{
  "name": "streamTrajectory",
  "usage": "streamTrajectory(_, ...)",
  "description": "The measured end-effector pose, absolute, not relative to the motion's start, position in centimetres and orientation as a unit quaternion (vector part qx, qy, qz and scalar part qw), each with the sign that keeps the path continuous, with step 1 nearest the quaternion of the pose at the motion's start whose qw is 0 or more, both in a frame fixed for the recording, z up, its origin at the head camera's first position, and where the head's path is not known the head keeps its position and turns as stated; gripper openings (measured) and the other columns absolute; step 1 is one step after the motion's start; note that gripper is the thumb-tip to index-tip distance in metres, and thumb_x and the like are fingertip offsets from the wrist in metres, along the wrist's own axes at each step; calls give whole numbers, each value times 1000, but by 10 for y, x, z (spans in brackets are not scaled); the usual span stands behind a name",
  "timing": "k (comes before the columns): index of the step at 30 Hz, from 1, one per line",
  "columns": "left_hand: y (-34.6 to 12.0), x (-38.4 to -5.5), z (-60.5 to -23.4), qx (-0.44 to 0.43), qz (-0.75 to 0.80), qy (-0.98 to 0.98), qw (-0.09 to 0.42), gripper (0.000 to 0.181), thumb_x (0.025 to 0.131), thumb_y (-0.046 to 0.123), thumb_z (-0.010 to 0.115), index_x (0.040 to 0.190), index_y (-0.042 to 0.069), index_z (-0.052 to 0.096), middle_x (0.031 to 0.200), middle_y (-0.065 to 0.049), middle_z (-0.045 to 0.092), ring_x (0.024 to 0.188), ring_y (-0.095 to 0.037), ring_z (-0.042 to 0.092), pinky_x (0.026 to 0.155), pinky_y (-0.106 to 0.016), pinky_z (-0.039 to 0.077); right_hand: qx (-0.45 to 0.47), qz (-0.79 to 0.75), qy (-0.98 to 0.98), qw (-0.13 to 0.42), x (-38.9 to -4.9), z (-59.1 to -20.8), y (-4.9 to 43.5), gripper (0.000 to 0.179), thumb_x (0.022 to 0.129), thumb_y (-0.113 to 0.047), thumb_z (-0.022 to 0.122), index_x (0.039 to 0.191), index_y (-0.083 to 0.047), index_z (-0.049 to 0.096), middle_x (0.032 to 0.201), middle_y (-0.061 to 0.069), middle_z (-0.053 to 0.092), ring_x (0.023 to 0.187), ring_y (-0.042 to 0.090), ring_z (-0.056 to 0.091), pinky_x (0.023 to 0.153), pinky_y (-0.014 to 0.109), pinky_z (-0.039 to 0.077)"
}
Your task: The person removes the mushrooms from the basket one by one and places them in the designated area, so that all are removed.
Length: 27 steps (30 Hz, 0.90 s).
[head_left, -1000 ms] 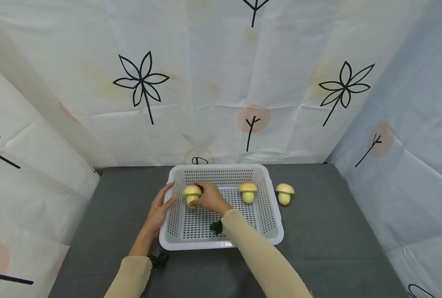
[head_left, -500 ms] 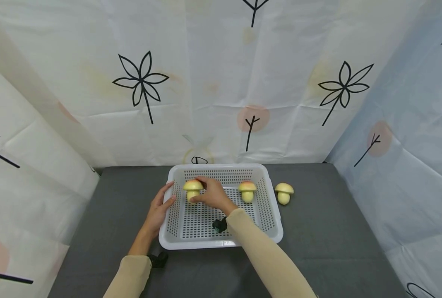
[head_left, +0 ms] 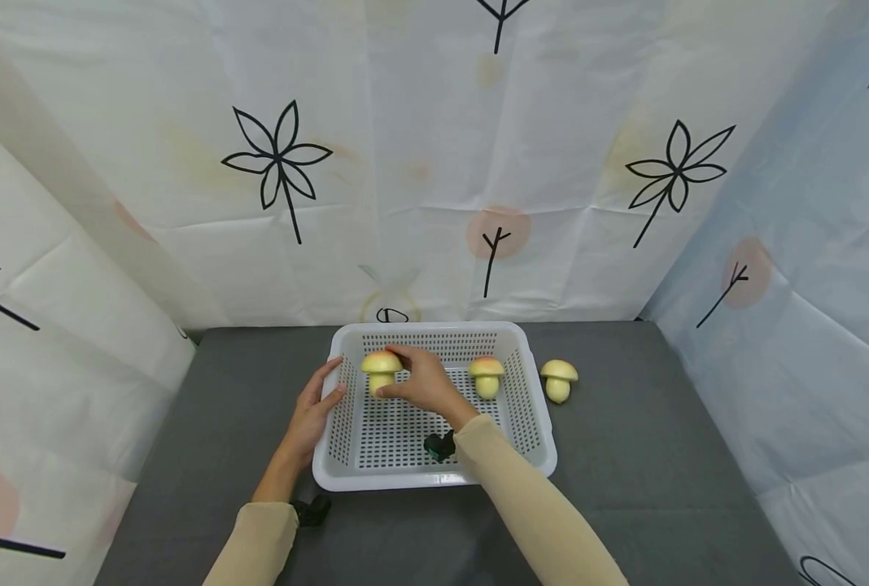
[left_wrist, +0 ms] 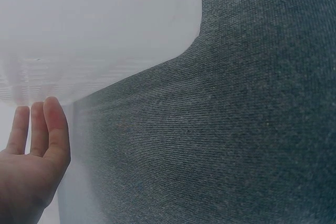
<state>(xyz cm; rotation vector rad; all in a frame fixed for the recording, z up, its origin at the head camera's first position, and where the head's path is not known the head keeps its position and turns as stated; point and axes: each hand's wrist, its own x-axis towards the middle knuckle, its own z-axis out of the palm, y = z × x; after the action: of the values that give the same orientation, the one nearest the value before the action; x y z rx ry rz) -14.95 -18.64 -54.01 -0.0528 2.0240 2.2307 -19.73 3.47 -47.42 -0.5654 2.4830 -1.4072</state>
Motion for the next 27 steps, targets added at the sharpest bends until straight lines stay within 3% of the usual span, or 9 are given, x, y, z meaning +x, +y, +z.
streamTrajectory(13, -186, -149, -541, -16, 741, 669, 66, 55, 108, 18, 52, 159, 22, 32, 159, -10, 35, 130, -47, 46, 93, -58, 50, -210, -492, 839, 100, -183, -448, 43, 81, 79, -18, 90, 149, -6, 50, 147, 9, 54, 133, 26, 53, 107, 34, 43)
streamTrajectory(27, -187, -149, -539, -18, 740, 669, 71, 56, 108, 21, 53, 159, 23, 32, 156, -13, 39, 125, -47, 50, 90, -54, 53, -235, -517, 820, 66, -170, -431, 57, 81, 80, -18, 89, 148, 0, 49, 147, 11, 54, 134, 27, 52, 107, 38, 43)
